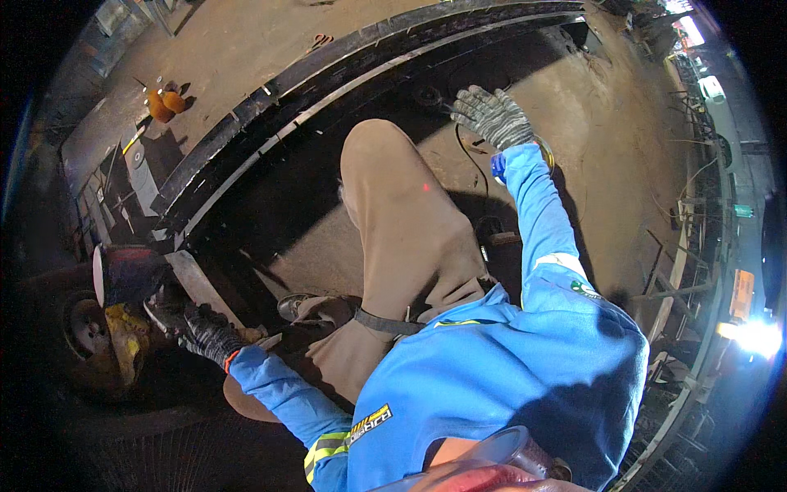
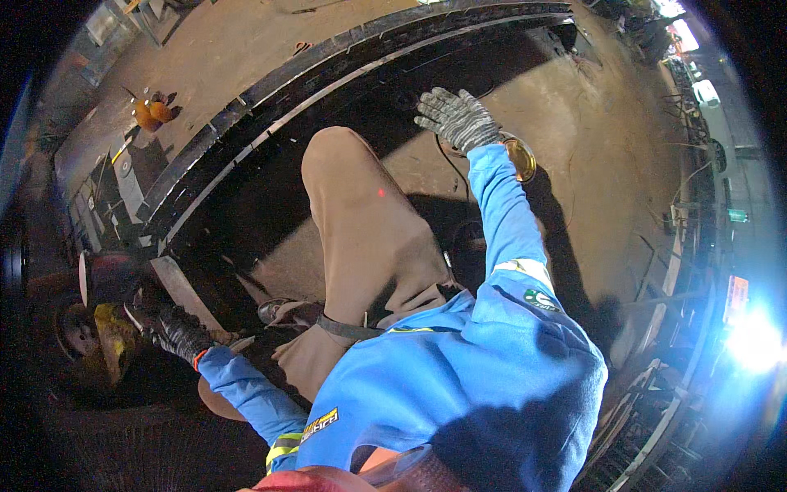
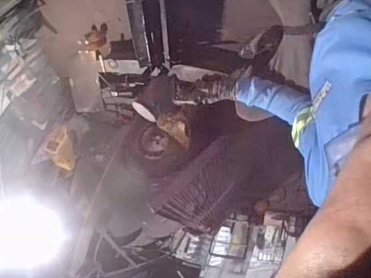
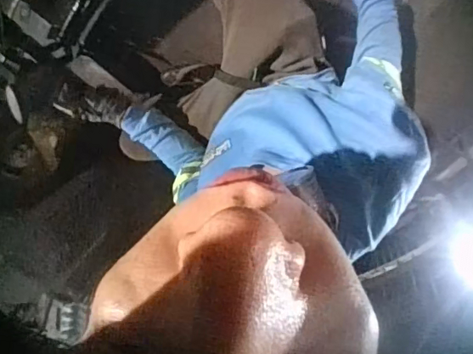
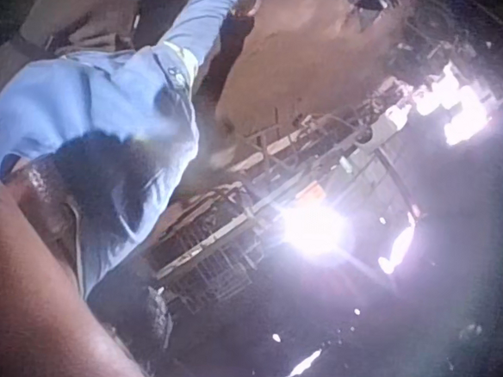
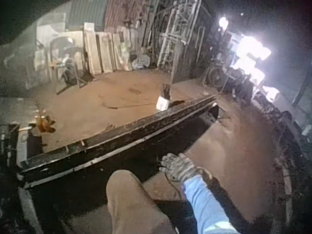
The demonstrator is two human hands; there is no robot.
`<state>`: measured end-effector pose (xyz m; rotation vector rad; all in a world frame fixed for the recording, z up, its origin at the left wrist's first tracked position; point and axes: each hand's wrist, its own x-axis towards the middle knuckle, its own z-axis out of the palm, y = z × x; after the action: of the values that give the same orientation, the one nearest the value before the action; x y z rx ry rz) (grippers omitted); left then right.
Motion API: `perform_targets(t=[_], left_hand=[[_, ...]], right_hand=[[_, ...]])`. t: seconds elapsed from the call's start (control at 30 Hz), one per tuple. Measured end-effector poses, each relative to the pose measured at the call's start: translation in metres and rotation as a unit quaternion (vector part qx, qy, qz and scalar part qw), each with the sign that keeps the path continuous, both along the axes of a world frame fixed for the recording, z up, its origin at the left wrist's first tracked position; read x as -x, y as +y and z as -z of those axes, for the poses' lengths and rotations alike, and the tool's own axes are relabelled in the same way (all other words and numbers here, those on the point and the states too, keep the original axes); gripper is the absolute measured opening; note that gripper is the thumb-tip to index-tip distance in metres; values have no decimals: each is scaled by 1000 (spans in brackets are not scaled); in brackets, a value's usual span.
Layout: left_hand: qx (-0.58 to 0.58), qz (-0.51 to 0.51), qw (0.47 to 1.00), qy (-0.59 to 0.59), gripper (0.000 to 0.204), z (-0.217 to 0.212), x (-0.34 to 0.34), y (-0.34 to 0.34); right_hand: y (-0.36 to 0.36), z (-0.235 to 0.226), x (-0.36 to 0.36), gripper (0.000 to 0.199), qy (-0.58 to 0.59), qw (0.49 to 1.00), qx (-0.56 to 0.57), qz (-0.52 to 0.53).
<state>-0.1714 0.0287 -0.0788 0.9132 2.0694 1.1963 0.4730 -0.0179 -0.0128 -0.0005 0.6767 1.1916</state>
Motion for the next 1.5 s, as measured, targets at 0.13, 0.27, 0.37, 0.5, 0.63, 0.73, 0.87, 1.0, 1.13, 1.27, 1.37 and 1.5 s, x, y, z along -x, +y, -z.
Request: perform_targets(t=[0.13,0.27,0.37,0.5,0.63,0.73,0.87,1.0,1.13,1.27,1.37,1.5], left_hand=[[-5,131,917,376,44,-1,19,-18],[-64,32,997,39,44,-3,-23,-5],[-102,-112,986,-73,43,-10,-21,-9],[24,31,990,136,30,-3,-8,-24],[-10,-102,991,-81,49,-53,-44,-11],[-13,-99,991,-84,59,-31,-41,-7],[11,-150,985,-84,55,-21,-37,-4],[-27,-169,980,-103,46,-25,-39,7],[17,-103,994,23,39,15,0,-3],[-8,-237,968,-79,40,9,-22,17],[0,-185,983,3,37,13,-30,24],[-78,-97,990,-60,30,3,-67,36]], right_hand=[[36,-4,40,45,-424,862,125,-247],[47,14,30,29,-768,583,118,-237],[102,5,69,21,-870,447,82,-192],[158,-12,168,30,-837,491,40,-239],[257,10,194,66,-952,38,15,-302],[350,67,177,98,-924,-237,6,-300],[401,100,183,117,-862,-361,-2,-357],[427,130,173,119,-820,-316,-43,-476],[414,133,180,115,-852,-283,-36,-439],[367,114,172,110,-901,-316,-2,-298],[349,84,156,103,-896,-273,-2,-351],[280,37,144,86,-939,-164,24,-301]])
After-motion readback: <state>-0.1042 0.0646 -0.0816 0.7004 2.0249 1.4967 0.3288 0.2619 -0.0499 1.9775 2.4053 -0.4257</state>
